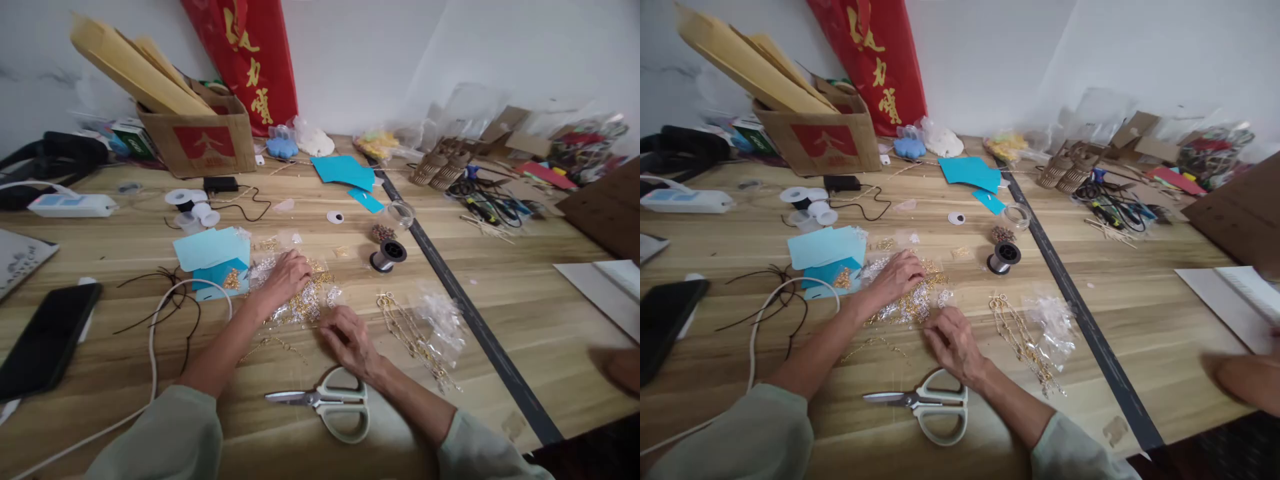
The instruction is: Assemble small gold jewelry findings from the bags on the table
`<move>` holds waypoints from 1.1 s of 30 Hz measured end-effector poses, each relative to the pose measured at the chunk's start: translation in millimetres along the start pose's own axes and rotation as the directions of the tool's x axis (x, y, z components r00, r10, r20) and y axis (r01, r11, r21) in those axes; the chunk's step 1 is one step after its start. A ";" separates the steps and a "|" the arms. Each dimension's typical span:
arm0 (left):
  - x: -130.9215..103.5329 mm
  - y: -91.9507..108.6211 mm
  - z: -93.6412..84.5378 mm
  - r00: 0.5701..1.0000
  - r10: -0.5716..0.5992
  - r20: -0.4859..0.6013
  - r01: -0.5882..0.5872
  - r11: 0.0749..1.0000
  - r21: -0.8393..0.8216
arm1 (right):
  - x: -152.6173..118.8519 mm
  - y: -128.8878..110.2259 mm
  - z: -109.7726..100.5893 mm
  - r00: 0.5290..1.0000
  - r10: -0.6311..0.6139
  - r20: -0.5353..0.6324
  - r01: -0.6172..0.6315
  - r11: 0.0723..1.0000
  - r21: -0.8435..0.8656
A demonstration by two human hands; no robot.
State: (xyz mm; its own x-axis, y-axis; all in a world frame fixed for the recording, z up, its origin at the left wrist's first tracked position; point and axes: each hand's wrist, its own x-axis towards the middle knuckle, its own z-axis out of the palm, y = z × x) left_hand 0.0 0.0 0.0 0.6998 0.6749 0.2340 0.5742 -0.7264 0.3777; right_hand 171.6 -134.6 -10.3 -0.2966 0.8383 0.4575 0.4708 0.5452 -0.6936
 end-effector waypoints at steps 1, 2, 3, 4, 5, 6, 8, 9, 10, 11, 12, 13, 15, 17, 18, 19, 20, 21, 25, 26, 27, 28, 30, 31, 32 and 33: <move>0.1 0.2 0.4 1.000 0.001 -0.001 -0.001 1.000 -0.008 | -0.1 0.1 0.0 1.000 0.000 0.000 0.000 1.000 -0.001; 0.0 0.7 0.4 1.000 0.002 -0.005 -0.002 1.000 -0.010 | -0.2 0.2 0.1 1.000 -0.001 -0.002 0.001 1.000 -0.002; -0.2 1.5 0.0 1.000 0.004 -0.010 -0.004 1.000 -0.008 | -0.3 0.4 0.1 1.000 0.000 -0.002 0.000 1.000 -0.002; -0.5 2.8 -1.0 1.000 0.005 -0.018 -0.005 1.000 -0.005 | -0.5 0.5 0.1 1.000 0.000 -0.002 0.000 1.000 -0.001; -1.1 4.7 -2.4 0.999 0.003 -0.033 -0.003 1.000 -0.005 | -0.7 0.5 0.0 1.000 0.001 -0.002 -0.001 1.000 0.001; -1.8 7.1 -4.2 0.999 -0.004 -0.053 0.004 1.000 -0.012 | -0.9 0.5 -0.1 1.000 0.001 -0.002 -0.001 1.000 0.003; -4.4 14.1 -8.2 0.991 -0.051 -0.127 0.043 0.997 -0.065 | -1.3 0.3 -0.4 1.000 0.002 -0.003 -0.002 1.000 0.006; -6.3 18.6 -10.1 0.981 -0.085 -0.173 0.064 0.991 -0.122 | -1.5 0.2 -0.5 1.000 0.002 -0.007 -0.002 1.000 0.007; -8.7 23.6 -11.6 0.962 -0.144 -0.234 0.098 0.975 -0.198 | -1.7 0.1 -0.6 1.000 0.003 -0.012 -0.003 1.000 0.008; -11.6 28.9 -12.5 0.934 -0.217 -0.285 0.133 0.949 -0.286 | -2.0 0.1 -0.7 1.000 0.004 -0.018 -0.003 1.000 0.009; -14.9 34.5 -12.7 0.905 -0.288 -0.312 0.159 0.912 -0.379 | -2.3 0.2 -0.8 1.000 0.006 -0.023 -0.006 1.000 0.010; -18.7 40.1 -12.3 0.874 -0.372 -0.311 0.193 0.855 -0.481 | -2.6 0.4 -0.8 1.000 0.007 -0.028 -0.007 1.000 0.011; -27.5 50.9 -9.6 0.827 -0.505 -0.249 0.236 0.713 -0.661 | -3.3 0.9 -0.7 0.999 0.010 -0.031 -0.010 1.000 0.011; -37.5 60.5 -5.5 0.792 -0.588 -0.165 0.264 0.574 -0.775 | -3.9 1.3 -0.7 1.000 0.012 -0.029 -0.011 1.000 0.010; -42.8 64.7 -3.2 0.759 -0.635 -0.142 0.281 0.517 -0.809 | -4.1 1.4 -0.7 1.000 0.012 -0.027 -0.012 1.000 0.010; -48.1 68.6 -0.9 0.734 -0.668 -0.123 0.291 0.472 -0.832 | -4.3 1.4 -0.7 1.000 0.014 -0.023 -0.014 1.000 0.011; -53.5 72.1 1.5 0.712 -0.693 -0.113 0.298 0.444 -0.845 | -4.4 1.4 -0.7 1.000 0.018 -0.019 -0.017 1.000 0.012; -58.8 75.3 3.8 0.701 -0.707 -0.098 0.310 0.425 -0.850 | -4.4 1.3 -0.7 1.000 0.020 -0.014 -0.020 1.000 0.012; -77.5 84.0 12.7 0.672 -0.736 -0.081 0.315 0.383 -0.868 | -4.3 1.0 -0.6 1.000 0.011 -0.017 -0.011 1.000 0.013; -80.9 85.0 14.6 0.667 -0.742 -0.073 0.324 0.377 -0.868 | -4.3 1.0 -0.6 1.000 0.009 -0.018 -0.009 1.000 0.014; -83.5 85.6 16.1 0.659 -0.749 -0.076 0.331 0.379 -0.864 | -4.3 0.9 -0.6 1.000 0.010 -0.018 -0.009 1.000 0.016; -85.4 85.8 17.3 0.656 -0.751 -0.078 0.339 0.385 -0.859 | -4.4 0.9 -0.5 1.000 0.013 -0.016 -0.013 1.000 0.019; -87.3 85.2 18.7 0.653 -0.751 -0.096 0.349 0.411 -0.843 | -4.7 0.8 -0.5 1.000 0.021 -0.012 -0.021 1.000 0.018; -87.7 84.8 19.1 0.657 -0.747 -0.106 0.349 0.426 -0.835 | -4.8 0.7 -0.6 1.000 0.024 -0.011 -0.024 1.000 0.016; -87.8 84.4 19.3 0.662 -0.740 -0.117 0.346 0.441 -0.828 | -4.8 0.6 -0.6 1.000 0.024 -0.012 -0.024 1.000 0.014; -87.9 84.1 19.5 0.670 -0.732 -0.127 0.340 0.454 -0.824 | -4.7 0.4 -0.7 1.000 0.024 -0.013 -0.024 1.000 0.013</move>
State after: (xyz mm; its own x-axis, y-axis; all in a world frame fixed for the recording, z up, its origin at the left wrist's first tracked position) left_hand -4.9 -122.9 -6.3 -0.0056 1.0000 -0.0056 0.1487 0.0064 0.9889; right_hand 173.8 -138.4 -12.4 -0.2740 0.8511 0.4478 0.4667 0.5248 -0.7119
